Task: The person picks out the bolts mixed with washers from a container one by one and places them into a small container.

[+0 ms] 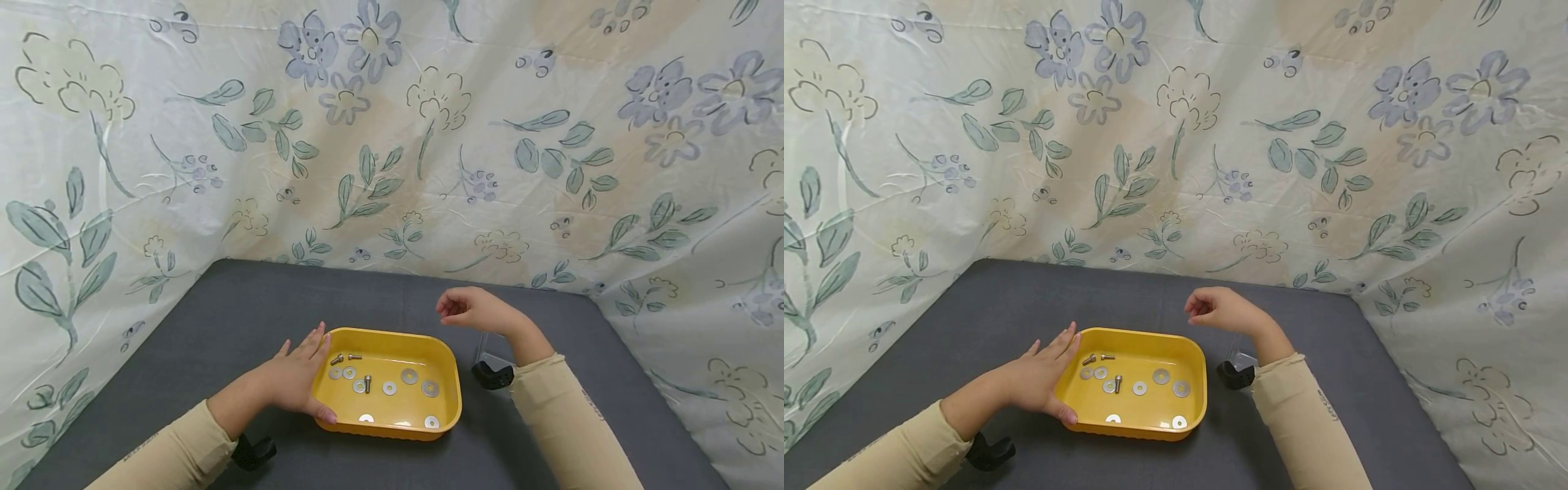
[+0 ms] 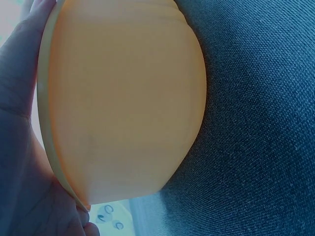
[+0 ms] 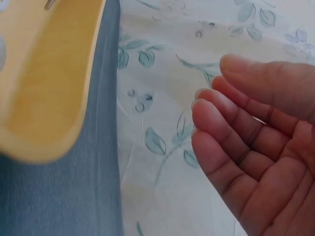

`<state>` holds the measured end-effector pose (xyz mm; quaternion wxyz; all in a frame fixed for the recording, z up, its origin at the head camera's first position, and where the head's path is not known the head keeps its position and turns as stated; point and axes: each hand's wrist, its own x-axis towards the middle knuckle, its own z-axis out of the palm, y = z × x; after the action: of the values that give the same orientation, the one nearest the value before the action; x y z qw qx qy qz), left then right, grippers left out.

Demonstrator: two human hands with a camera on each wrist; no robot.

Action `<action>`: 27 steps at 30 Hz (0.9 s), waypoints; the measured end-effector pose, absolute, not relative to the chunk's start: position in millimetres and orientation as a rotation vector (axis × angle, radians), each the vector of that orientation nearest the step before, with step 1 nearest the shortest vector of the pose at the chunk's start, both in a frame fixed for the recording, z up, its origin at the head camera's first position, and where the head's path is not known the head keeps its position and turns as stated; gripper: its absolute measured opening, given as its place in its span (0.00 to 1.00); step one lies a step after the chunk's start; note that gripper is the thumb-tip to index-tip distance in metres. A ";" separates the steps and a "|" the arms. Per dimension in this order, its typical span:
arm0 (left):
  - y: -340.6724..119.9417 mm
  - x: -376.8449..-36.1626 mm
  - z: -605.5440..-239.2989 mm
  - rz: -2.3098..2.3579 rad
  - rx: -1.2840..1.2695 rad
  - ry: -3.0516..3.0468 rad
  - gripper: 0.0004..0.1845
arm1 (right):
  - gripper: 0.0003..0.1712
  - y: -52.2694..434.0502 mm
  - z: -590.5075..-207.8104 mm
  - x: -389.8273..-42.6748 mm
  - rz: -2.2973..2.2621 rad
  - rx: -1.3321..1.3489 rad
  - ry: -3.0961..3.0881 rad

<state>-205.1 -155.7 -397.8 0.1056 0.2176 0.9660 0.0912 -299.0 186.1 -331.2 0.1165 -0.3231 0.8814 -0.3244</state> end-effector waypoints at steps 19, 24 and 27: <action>-156.7 -205.2 -399.4 0.260 0.656 2.848 0.71 | 0.05 140.1 -353.8 -304.4 -0.872 -1.036 2.499; -157.4 -205.5 -400.3 0.246 0.646 2.843 0.71 | 0.08 126.0 -360.7 -303.9 -0.863 -1.051 2.469; -157.5 -205.7 -400.5 0.247 0.640 2.839 0.71 | 0.10 117.9 -365.1 -303.9 -0.842 -1.056 2.460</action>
<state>-205.7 -157.5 -400.5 0.1100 0.2179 0.9661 0.0839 -303.9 117.9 -365.1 0.1670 -0.3709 0.8643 -0.2957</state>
